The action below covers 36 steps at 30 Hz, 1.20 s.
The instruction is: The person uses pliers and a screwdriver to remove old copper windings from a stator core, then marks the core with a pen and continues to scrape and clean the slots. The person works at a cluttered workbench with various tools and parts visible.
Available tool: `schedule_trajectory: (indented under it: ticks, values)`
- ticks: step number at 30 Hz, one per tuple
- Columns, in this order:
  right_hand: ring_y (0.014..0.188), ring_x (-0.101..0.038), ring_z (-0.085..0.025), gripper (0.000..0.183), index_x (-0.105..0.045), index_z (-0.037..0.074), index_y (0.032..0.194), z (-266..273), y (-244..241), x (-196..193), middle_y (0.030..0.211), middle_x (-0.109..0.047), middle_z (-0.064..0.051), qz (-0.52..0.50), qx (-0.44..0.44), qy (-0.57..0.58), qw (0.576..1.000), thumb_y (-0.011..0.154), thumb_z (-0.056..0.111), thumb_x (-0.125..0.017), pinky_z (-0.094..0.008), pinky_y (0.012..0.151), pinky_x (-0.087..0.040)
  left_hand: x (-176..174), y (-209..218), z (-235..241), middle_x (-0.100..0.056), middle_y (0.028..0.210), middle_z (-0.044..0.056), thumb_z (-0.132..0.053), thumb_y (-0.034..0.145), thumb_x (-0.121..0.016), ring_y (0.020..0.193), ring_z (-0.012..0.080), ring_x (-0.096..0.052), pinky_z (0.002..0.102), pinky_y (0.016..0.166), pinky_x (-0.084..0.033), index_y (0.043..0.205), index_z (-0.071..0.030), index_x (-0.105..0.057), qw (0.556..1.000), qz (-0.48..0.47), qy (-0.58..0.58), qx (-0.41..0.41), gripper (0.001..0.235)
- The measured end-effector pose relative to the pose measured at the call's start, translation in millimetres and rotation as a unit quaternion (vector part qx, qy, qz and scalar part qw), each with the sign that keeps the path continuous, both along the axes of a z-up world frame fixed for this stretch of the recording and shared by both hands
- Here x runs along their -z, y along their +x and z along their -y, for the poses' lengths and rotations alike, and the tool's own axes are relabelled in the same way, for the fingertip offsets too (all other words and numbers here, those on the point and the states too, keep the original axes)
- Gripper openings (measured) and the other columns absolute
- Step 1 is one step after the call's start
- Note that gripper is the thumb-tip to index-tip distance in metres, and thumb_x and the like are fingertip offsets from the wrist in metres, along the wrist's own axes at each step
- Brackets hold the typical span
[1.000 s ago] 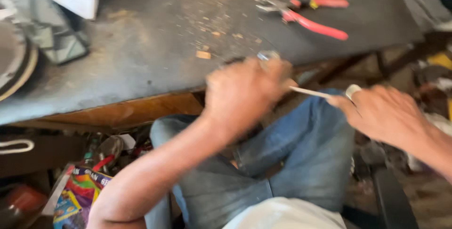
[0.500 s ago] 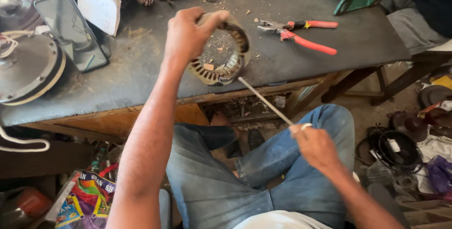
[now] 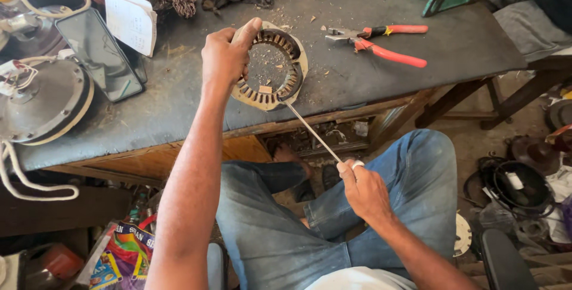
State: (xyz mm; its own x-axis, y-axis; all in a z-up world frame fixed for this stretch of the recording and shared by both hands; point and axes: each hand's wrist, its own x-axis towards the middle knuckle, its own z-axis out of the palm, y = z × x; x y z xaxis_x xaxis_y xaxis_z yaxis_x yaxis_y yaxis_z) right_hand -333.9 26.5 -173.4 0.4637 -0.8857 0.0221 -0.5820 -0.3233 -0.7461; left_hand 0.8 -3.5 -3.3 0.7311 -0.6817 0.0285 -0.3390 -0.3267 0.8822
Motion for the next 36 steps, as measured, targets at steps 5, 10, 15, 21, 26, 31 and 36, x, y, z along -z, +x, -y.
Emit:
schedule_trajectory:
  ticks: [5, 10, 15, 21, 26, 31, 36]
  values:
    - [0.077, -0.067, -0.045, 0.034, -0.068, 0.003, 0.099, -19.5, 21.1, 21.7, 0.078, -0.068, -0.023, 0.033, 0.048, -0.013, 0.998, 0.100, 0.035, -0.057, -0.050, 0.064, -0.050, 5.5, -6.4, -14.0, -0.065, 0.060, 0.004, -0.059, 0.092, -0.068, 0.044, 0.0111, -0.062, 0.030, 0.044, -0.051, 0.082, -0.004, -0.069, 0.999, 0.009, -0.009, -0.047, 0.056]
    - [0.077, -0.066, -0.044, 0.028, -0.064, 0.002, 0.096, -12.1, 53.4, 66.4, 0.081, -0.066, -0.022, 0.153, 0.038, -0.074, 0.985, 0.103, 0.029, -0.058, -0.048, 0.064, -0.049, 13.8, -17.2, -24.0, -0.068, 0.063, 0.008, -0.056, 0.092, -0.068, 0.045, 0.0139, -0.064, 0.032, 0.043, -0.051, 0.087, -0.004, -0.069, 0.994, 0.024, -0.074, -0.074, 0.053]
    - [0.060, -0.055, -0.024, 0.026, -0.061, 0.006, 0.091, -27.2, 62.1, 89.2, 0.069, -0.055, -0.008, 0.258, -0.012, 0.079, 0.963, 0.105, 0.026, -0.053, -0.036, 0.053, -0.043, 21.7, -23.6, -21.0, -0.070, 0.062, 0.012, -0.053, 0.095, -0.069, 0.049, 0.0178, -0.069, 0.035, 0.052, -0.054, 0.085, -0.003, -0.069, 0.986, 0.084, -0.079, -0.123, 0.051]
    - [0.042, -0.036, -0.007, 0.036, -0.052, 0.010, 0.081, -61.0, 70.9, 76.6, 0.056, -0.039, 0.003, 0.374, -0.014, 0.454, 0.809, 0.107, 0.034, -0.050, -0.026, 0.038, -0.030, 19.9, -64.7, -23.2, -0.071, 0.065, 0.011, -0.050, 0.098, -0.066, 0.058, 0.0242, -0.075, 0.042, 0.054, -0.056, 0.090, -0.006, -0.065, 0.964, 0.189, -0.102, -0.155, 0.045]
    - [0.041, -0.031, -0.009, 0.038, -0.050, 0.011, 0.081, -64.6, 44.0, 37.5, 0.054, -0.032, 0.003, 0.364, -0.006, 0.573, 0.734, 0.106, 0.039, -0.048, -0.027, 0.038, -0.030, 17.4, -101.8, -19.3, -0.071, 0.075, 0.017, -0.045, 0.103, -0.067, 0.070, 0.0416, -0.070, 0.050, 0.059, -0.053, 0.102, -0.006, -0.063, 0.929, 0.312, -0.135, -0.146, 0.039]
    - [0.043, -0.030, -0.009, 0.041, -0.048, 0.012, 0.080, -66.0, 38.7, -20.9, 0.054, -0.030, 0.004, 0.309, 0.008, 0.608, 0.731, 0.107, 0.043, -0.046, -0.028, 0.040, -0.029, 6.3, -123.2, -19.0, -0.071, 0.079, 0.016, -0.044, 0.103, -0.066, 0.067, 0.0389, -0.070, 0.049, 0.056, -0.051, 0.111, -0.005, -0.061, 0.923, 0.344, -0.114, -0.126, 0.040]
    - [0.040, -0.028, -0.010, 0.042, -0.050, 0.012, 0.080, -67.5, 18.2, -55.0, 0.051, -0.028, 0.004, 0.239, 0.063, 0.684, 0.686, 0.103, 0.048, -0.045, -0.029, 0.039, -0.027, 7.3, -149.7, -19.7, -0.071, 0.085, 0.016, -0.040, 0.104, -0.064, 0.068, 0.0380, -0.069, 0.046, 0.055, -0.051, 0.118, -0.004, -0.060, 0.903, 0.395, -0.116, -0.122, 0.039]
